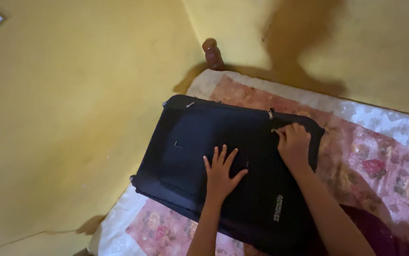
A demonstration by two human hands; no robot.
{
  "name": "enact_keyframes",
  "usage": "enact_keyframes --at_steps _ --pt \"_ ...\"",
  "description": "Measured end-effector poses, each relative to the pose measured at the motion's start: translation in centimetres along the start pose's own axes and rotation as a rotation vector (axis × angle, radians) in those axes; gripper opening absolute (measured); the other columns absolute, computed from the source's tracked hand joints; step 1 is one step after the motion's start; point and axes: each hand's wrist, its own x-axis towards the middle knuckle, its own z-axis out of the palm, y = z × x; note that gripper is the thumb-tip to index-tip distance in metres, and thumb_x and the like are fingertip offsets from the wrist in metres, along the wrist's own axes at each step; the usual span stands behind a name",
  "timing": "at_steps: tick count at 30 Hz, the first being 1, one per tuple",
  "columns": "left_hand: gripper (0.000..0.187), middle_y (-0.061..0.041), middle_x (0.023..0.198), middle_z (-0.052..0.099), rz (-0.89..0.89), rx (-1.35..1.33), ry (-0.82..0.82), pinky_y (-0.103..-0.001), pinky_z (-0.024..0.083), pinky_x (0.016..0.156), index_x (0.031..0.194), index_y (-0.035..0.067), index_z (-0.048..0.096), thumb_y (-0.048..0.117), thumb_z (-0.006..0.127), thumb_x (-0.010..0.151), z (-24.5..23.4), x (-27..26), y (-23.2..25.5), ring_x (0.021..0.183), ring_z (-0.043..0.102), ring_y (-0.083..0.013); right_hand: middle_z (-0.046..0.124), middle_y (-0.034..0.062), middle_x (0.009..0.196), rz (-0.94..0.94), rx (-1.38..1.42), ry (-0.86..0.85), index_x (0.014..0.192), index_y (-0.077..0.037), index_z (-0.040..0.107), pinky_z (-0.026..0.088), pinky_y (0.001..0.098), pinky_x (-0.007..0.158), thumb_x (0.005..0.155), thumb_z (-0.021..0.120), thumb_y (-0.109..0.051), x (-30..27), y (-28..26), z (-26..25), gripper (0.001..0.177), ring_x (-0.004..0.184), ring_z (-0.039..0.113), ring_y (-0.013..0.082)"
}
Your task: The person winds a white cable, opens a black suitcase on a bed containing a bag of snacks, and operates various zippers to open and close compartments before placing a purple bottle inside and checking a side pocket with a piece of paper.
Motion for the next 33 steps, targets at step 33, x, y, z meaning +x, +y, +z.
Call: enact_keyframes --at_steps 33 --pt "0.080 -0.012 0.166 0.030 -0.044 0.027 -0.060 -0.068 -0.002 0.120 0.153 0.026 0.046 0.067 0.064 0.087 0.0 0.2 0.1 0.157 0.014 -0.0339 0.066 0.0206 0.123 0.076 0.154 -0.114 0.124 0.001 0.066 0.047 0.0499 0.097 0.099 0.052 -0.006 1.4 2.1 1.8 0.030 0.112 0.060 0.0408"
